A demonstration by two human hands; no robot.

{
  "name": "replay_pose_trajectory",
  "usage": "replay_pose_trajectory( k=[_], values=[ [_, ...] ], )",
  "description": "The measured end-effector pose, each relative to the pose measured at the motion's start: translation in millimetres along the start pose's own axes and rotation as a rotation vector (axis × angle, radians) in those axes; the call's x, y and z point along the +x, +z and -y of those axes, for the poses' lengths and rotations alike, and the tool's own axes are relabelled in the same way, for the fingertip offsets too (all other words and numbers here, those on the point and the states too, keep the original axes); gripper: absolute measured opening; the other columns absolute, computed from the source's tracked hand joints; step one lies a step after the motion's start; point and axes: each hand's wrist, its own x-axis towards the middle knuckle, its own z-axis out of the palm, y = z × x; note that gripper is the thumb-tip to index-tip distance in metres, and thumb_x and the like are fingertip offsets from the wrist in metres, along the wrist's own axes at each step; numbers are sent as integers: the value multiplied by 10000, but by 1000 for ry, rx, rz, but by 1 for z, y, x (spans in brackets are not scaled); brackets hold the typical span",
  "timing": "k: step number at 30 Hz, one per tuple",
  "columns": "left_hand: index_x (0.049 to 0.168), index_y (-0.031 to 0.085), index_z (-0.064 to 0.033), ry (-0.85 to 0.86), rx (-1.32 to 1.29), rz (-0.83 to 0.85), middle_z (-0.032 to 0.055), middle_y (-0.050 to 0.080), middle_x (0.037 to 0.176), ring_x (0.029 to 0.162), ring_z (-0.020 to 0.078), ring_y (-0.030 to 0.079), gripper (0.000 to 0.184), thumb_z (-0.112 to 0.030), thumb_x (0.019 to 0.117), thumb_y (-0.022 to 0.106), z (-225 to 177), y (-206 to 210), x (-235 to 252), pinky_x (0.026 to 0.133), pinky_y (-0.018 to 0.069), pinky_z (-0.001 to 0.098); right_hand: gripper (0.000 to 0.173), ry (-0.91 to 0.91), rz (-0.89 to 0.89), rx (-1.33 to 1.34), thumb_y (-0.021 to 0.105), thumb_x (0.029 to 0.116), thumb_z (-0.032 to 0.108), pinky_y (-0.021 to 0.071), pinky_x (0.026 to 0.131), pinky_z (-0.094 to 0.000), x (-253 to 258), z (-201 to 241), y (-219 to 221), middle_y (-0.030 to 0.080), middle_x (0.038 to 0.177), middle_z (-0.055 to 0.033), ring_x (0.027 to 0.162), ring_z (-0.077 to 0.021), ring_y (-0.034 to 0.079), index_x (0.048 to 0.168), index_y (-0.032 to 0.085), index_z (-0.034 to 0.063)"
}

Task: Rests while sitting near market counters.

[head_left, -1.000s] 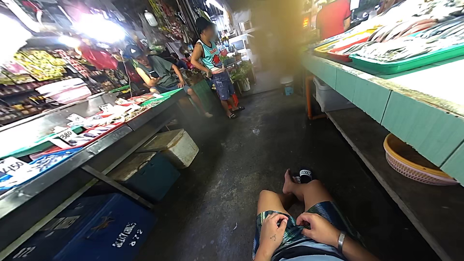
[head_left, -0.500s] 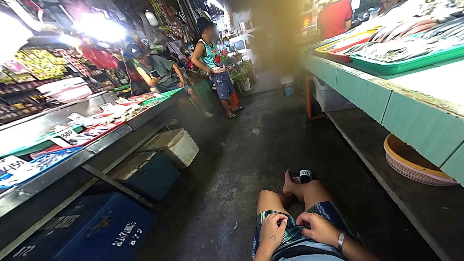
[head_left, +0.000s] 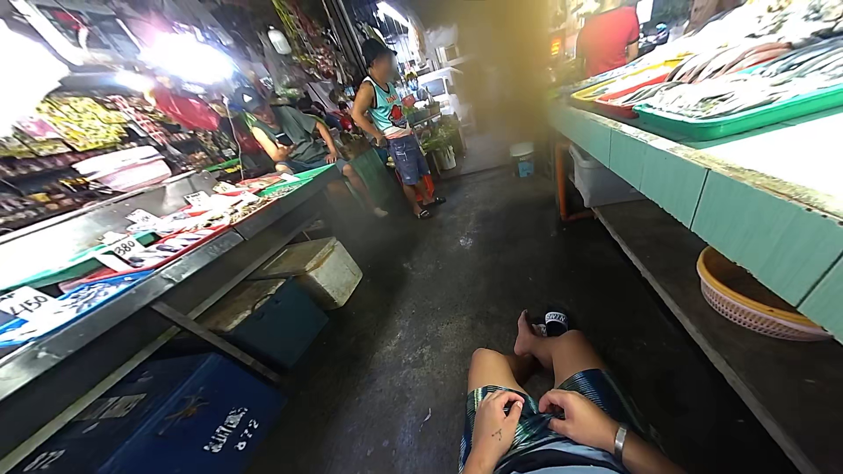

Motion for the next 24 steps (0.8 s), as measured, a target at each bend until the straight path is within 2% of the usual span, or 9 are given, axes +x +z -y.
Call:
replay_pose_trajectory(
  k=[24],
  values=[
    [1049,782,-265,10,-4,-21,-122,733,1064,1091,32,636,256,-367,1007,551,2,2,-1,1026,484,342,269,0,0,-10,704,907,229,544,956,-393,0,-1,0,706,1103,-67,1025,-179,669,1150,719,116]
  ],
)
